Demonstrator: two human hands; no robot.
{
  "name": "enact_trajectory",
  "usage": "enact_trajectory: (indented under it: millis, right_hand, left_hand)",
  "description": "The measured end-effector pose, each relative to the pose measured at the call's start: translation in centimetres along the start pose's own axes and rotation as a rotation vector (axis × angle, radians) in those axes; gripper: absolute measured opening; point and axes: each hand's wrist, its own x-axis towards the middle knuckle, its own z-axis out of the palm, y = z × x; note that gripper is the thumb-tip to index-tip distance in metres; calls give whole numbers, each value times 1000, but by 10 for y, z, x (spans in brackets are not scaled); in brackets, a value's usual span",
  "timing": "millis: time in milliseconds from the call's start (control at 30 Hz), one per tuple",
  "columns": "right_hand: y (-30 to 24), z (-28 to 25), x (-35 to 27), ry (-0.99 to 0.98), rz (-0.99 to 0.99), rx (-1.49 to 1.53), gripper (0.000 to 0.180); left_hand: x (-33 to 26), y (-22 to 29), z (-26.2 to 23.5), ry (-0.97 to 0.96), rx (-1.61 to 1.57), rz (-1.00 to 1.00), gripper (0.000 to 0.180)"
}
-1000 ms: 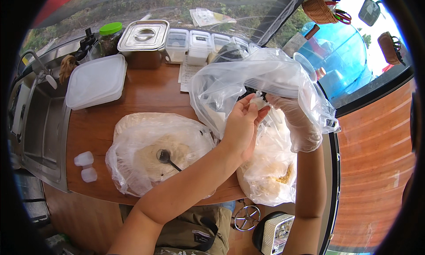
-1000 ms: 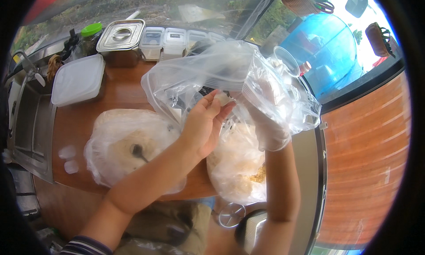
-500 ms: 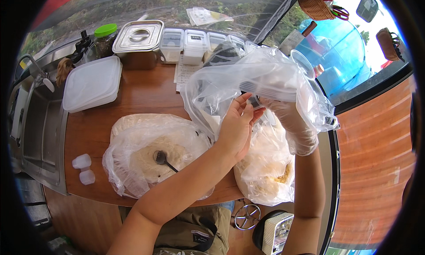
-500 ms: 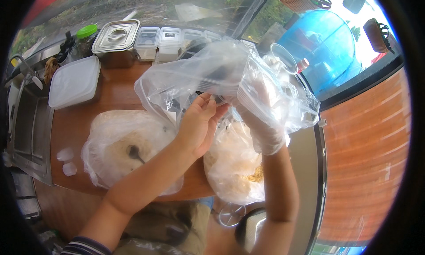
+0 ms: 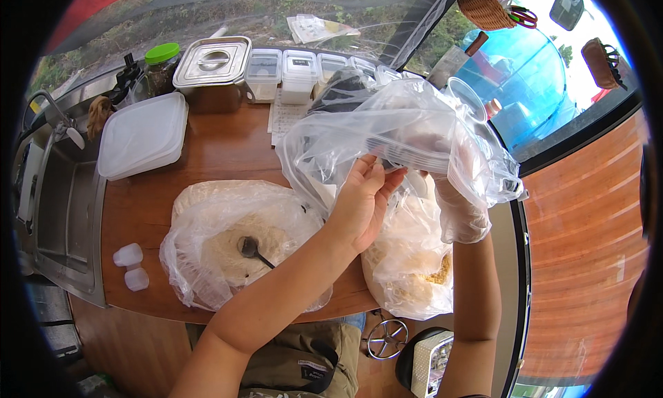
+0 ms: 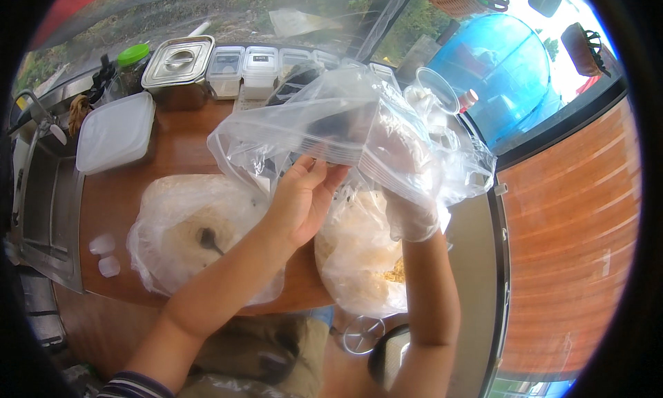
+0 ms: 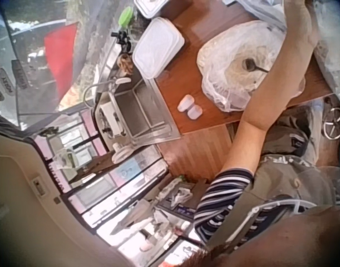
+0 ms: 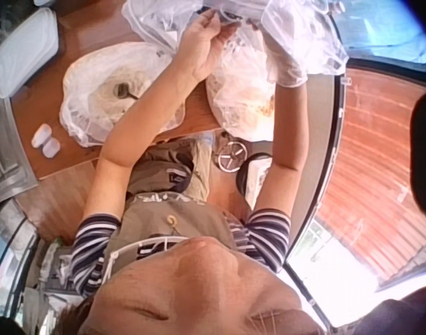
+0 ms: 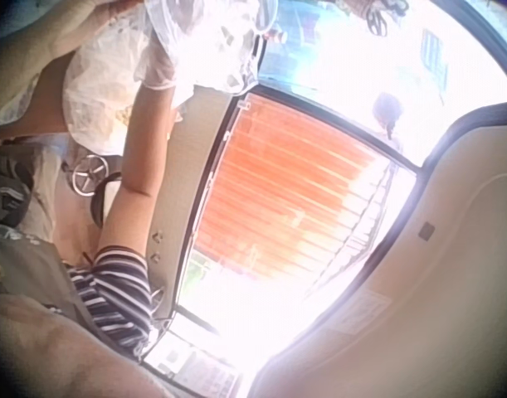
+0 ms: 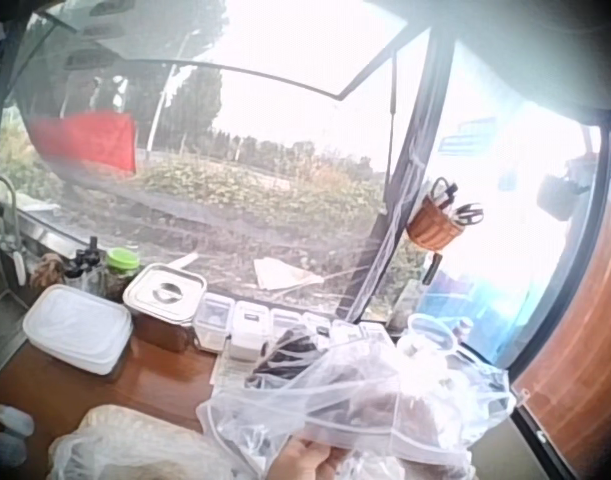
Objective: The person assembles small food items by scooping a white paste into plastic cups, adding dark and yellow toppings, and placing the finished cups into a white basket. The process is repeated multiple times.
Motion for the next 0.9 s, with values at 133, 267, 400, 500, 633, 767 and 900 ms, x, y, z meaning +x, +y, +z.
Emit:
enact_trajectory:
  millis: [133, 267, 400, 500, 633, 767, 900]
  right_hand:
    - [11, 6, 0, 38, 10, -106, 33]
    - [11, 11, 5, 24, -20, -431, 30]
    - [1, 4, 0, 6, -47, -309, 30]
    - [-5, 4, -4, 29, 28, -305, 29]
    - [-25, 14, -8, -149, 133, -312, 21]
    - [-67, 22, -47, -138, 116, -368, 21]
    - [-100, 18, -91, -25, 154, -232, 26]
  left_hand:
    - [1, -3, -2, 5, 37, -3, 34]
    - [2, -4, -3, 26, 23, -13, 33]
    - [1, 0, -3, 7, 2, -28, 34]
    - [1, 0, -3, -19, -25, -37, 36]
    - [-12, 2, -1, -103, -49, -83, 40]
    - [-47, 2, 5, -92, -81, -158, 43]
    - [-83, -2, 8, -98, -113, -216, 48]
